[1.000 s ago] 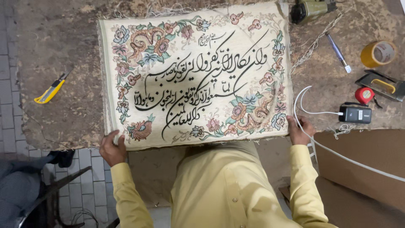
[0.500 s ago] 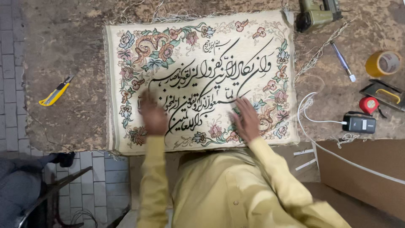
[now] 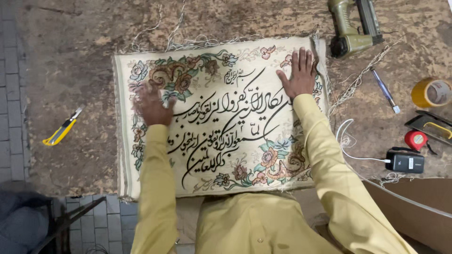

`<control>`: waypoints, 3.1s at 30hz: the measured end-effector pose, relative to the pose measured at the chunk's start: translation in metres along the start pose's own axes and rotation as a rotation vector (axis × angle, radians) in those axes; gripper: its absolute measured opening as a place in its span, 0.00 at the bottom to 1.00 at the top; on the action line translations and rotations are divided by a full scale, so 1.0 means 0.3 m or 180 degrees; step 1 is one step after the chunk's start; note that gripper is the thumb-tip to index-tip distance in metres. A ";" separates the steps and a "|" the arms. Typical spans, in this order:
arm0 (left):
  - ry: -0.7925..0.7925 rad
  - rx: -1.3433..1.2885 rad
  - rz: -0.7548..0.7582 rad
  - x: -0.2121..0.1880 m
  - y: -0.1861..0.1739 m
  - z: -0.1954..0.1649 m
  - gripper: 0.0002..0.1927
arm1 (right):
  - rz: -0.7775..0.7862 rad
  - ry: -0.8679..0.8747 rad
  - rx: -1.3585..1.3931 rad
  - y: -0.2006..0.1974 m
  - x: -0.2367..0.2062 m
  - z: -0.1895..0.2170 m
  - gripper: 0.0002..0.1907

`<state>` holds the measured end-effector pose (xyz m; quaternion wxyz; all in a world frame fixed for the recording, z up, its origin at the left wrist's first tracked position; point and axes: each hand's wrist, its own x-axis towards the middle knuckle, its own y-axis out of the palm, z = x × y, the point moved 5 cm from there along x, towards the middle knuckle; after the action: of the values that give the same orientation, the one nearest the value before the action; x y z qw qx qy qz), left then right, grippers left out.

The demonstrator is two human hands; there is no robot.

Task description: The person repeatedly aligns a dark patterned textile over a larger embroidered textile on a workbench, smoothing and adjusting both layers by hand. The person lifts and repositions the top textile multiple times to check alignment and then smooths the surface.

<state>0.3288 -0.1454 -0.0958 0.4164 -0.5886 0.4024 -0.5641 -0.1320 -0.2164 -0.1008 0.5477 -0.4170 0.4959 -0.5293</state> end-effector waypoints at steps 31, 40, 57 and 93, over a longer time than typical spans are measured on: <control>-0.0280 -0.0256 0.1347 -0.835 -0.172 0.081 0.44 | -0.0192 -0.0440 0.0299 0.171 -0.867 -0.074 0.48; -0.1689 -0.0388 0.1056 -1.019 -0.260 0.489 0.43 | -0.0372 0.0100 0.0843 0.155 -1.276 -0.490 0.41; 0.0085 -0.1612 0.0491 -0.455 -0.158 -0.865 0.23 | -0.1495 -0.1157 0.0740 -0.501 0.201 -0.995 0.33; 0.0694 -0.3084 -0.1384 0.297 -0.574 -1.322 0.12 | -0.2153 -0.0528 0.3293 -0.700 -0.458 -1.177 0.17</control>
<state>-0.0632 -0.1872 0.1029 -0.0732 -0.7209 0.5262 -0.4451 -0.5076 -0.0750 0.0628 0.5175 -0.2714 -0.0283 -0.8110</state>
